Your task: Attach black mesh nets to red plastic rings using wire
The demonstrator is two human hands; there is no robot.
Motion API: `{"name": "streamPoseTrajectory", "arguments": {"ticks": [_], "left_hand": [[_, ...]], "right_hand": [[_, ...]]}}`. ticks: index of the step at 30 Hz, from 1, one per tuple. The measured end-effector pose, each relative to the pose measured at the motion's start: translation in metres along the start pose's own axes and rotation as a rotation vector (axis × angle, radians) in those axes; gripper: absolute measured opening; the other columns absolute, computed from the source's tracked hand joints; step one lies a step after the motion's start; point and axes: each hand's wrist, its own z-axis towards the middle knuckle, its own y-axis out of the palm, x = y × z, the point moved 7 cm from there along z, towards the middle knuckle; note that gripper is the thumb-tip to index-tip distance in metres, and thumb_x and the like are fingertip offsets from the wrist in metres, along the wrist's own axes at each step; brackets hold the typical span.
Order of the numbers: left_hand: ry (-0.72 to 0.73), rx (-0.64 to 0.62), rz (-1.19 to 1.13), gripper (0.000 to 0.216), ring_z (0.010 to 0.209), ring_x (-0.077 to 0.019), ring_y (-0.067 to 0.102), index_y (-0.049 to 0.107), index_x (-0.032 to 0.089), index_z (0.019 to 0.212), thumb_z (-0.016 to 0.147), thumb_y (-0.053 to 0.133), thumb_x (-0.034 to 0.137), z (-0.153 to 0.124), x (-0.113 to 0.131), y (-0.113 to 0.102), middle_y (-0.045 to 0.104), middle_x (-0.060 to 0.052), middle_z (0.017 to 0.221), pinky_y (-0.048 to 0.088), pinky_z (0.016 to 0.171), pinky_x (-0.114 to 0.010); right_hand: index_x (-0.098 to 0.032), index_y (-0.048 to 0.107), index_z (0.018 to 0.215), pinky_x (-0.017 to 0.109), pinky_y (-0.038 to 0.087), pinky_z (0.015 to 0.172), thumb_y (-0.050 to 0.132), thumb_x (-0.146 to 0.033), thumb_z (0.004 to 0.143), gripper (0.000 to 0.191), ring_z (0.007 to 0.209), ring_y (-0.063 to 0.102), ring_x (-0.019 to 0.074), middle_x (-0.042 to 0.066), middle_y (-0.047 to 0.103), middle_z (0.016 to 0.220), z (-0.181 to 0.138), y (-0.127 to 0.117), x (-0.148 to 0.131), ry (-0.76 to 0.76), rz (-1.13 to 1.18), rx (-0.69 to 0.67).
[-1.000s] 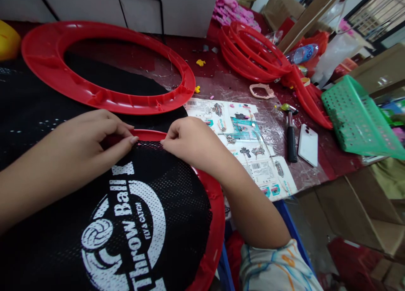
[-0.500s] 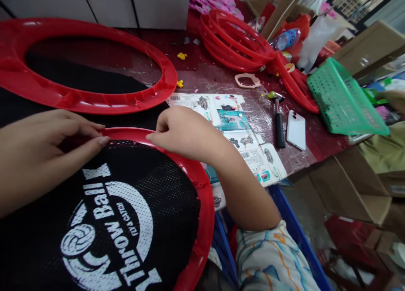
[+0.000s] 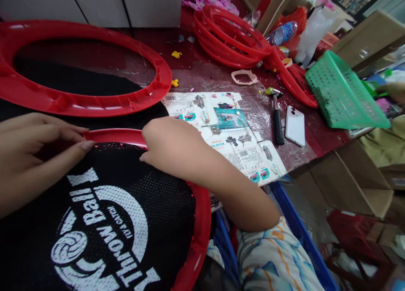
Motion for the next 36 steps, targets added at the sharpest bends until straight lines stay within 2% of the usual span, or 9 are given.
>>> {"name": "streamPoseTrajectory", "arguments": {"ticks": [5, 10, 15, 19, 27, 36], "left_hand": [[0.003, 0.011, -0.005, 0.019, 0.084, -0.0197, 0.055, 0.058, 0.021, 0.082, 0.09, 0.046, 0.034, 0.0, 0.003, -0.002, 0.058, -0.004, 0.093, 0.04, 0.068, -0.032], [-0.031, -0.033, -0.012, 0.021, 0.085, -0.0213, 0.055, 0.058, 0.02, 0.084, 0.089, 0.044, 0.034, 0.002, 0.003, -0.001, 0.057, -0.005, 0.092, 0.041, 0.07, -0.034], [-0.029, -0.023, -0.028, 0.023, 0.084, -0.0216, 0.056, 0.058, 0.02, 0.084, 0.089, 0.043, 0.036, 0.003, 0.004, -0.002, 0.059, -0.006, 0.092, 0.041, 0.07, -0.034], [-0.01, 0.017, -0.02, 0.022, 0.085, -0.0211, 0.056, 0.059, 0.022, 0.084, 0.089, 0.043, 0.037, 0.002, 0.004, -0.006, 0.062, -0.005, 0.093, 0.04, 0.068, -0.033], [-0.057, -0.008, 0.001, 0.021, 0.084, -0.0205, 0.057, 0.058, 0.023, 0.083, 0.089, 0.043, 0.037, 0.001, 0.003, -0.006, 0.062, -0.004, 0.092, 0.04, 0.067, -0.032], [-0.007, 0.022, 0.009, 0.018, 0.084, -0.0199, 0.057, 0.057, 0.022, 0.085, 0.091, 0.046, 0.035, -0.001, 0.002, -0.004, 0.06, -0.004, 0.095, 0.04, 0.066, -0.032]], "right_hand": [[-0.014, 0.068, 0.07, 0.028, 0.022, 0.055, 0.054, -0.017, 0.077, 0.016, 0.057, 0.042, 0.0115, 0.004, 0.06, 0.063, -0.003, 0.0, -0.005, 0.001, -0.04, 0.025], [-0.014, 0.066, 0.069, 0.025, 0.026, 0.055, 0.054, -0.018, 0.074, 0.014, 0.057, 0.043, 0.0088, 0.0, 0.058, 0.063, -0.002, -0.007, 0.006, 0.021, 0.174, 0.027], [-0.014, 0.066, 0.07, 0.024, 0.027, 0.055, 0.053, -0.018, 0.071, 0.014, 0.056, 0.043, 0.0081, -0.002, 0.056, 0.06, 0.006, -0.003, 0.017, 0.079, 0.254, -0.021], [-0.014, 0.065, 0.069, 0.024, 0.027, 0.055, 0.052, -0.016, 0.071, 0.014, 0.056, 0.042, 0.008, -0.002, 0.055, 0.058, 0.007, -0.001, 0.019, 0.108, 0.272, -0.02], [-0.014, 0.063, 0.065, 0.025, 0.026, 0.055, 0.054, -0.018, 0.071, 0.011, 0.055, 0.041, 0.0076, -0.002, 0.054, 0.057, 0.007, 0.001, 0.018, 0.115, 0.252, -0.061], [-0.015, 0.06, 0.063, 0.024, 0.027, 0.055, 0.054, -0.018, 0.068, 0.009, 0.054, 0.042, 0.007, -0.003, 0.053, 0.057, 0.004, -0.002, 0.014, 0.094, 0.293, -0.032]]}}
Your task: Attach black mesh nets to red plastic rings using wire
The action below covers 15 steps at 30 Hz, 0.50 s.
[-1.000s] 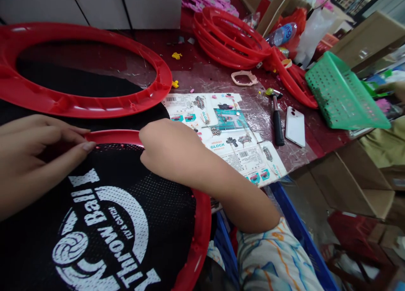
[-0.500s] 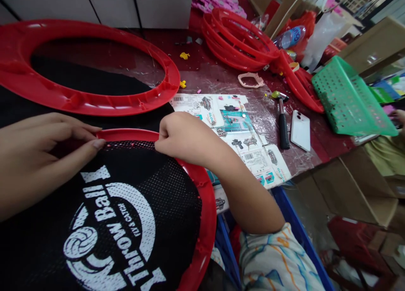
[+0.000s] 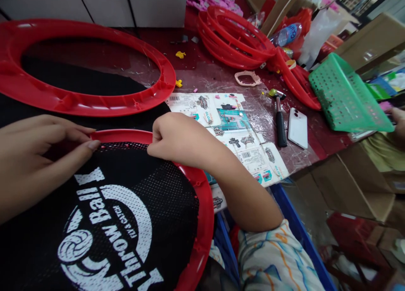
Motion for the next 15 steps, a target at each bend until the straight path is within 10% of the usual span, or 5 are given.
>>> {"name": "streamPoseTrajectory", "arguments": {"ticks": [15], "left_hand": [[-0.063, -0.057, -0.033, 0.017, 0.088, -0.0239, 0.058, 0.057, 0.022, 0.087, 0.09, 0.045, 0.035, -0.0028, -0.006, 0.0042, 0.059, -0.004, 0.098, 0.044, 0.073, -0.037]], "right_hand": [[-0.014, 0.062, 0.061, 0.025, 0.025, 0.055, 0.055, -0.019, 0.068, 0.011, 0.055, 0.041, 0.0083, -0.002, 0.051, 0.054, 0.0082, 0.0061, 0.0024, -0.008, -0.052, 0.028]]}}
